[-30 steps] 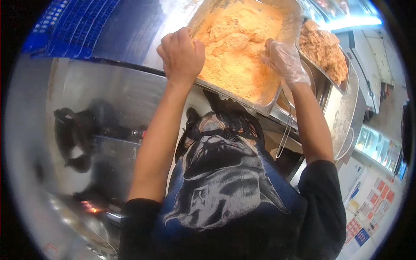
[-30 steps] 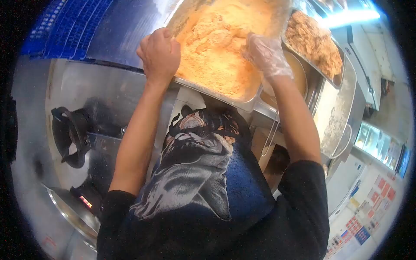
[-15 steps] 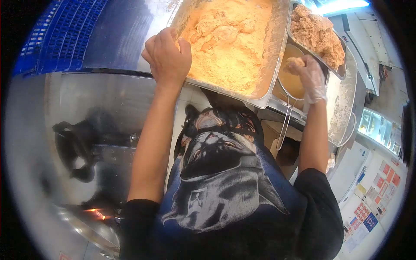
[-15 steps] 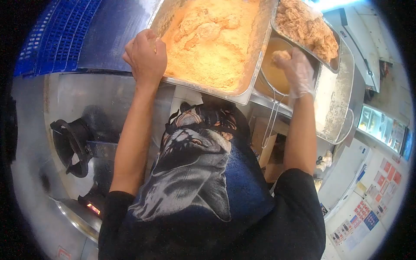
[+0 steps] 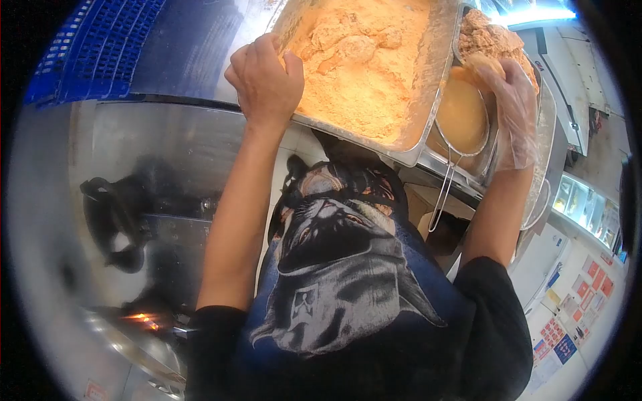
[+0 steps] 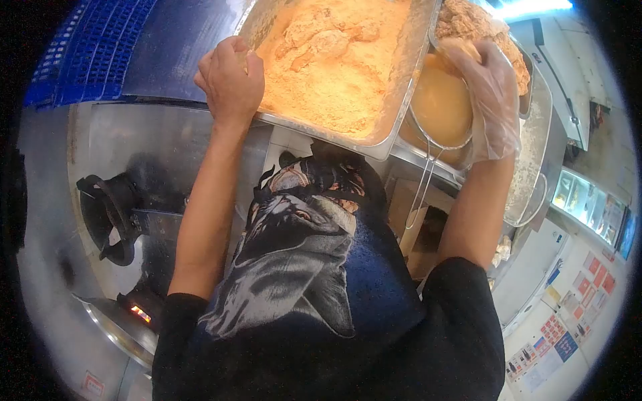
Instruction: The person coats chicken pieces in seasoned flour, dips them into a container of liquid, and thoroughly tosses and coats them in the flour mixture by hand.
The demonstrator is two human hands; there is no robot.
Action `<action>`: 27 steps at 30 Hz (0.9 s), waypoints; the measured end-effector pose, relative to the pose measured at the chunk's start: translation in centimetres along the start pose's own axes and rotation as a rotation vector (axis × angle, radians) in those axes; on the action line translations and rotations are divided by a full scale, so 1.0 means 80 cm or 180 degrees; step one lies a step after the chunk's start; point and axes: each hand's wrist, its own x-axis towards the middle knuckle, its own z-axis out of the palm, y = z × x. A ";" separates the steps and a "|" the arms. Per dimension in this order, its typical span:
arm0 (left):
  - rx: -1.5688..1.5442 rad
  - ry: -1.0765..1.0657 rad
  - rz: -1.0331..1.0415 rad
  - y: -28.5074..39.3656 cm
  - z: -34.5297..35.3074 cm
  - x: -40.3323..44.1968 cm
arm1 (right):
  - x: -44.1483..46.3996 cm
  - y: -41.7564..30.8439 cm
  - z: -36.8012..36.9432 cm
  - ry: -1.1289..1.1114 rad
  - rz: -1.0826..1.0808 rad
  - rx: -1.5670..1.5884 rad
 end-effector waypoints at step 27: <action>-0.0011 0.0243 -0.0030 -0.001 -0.003 0.000 | -0.034 -0.004 0.213 -0.2576 0.0718 -0.1698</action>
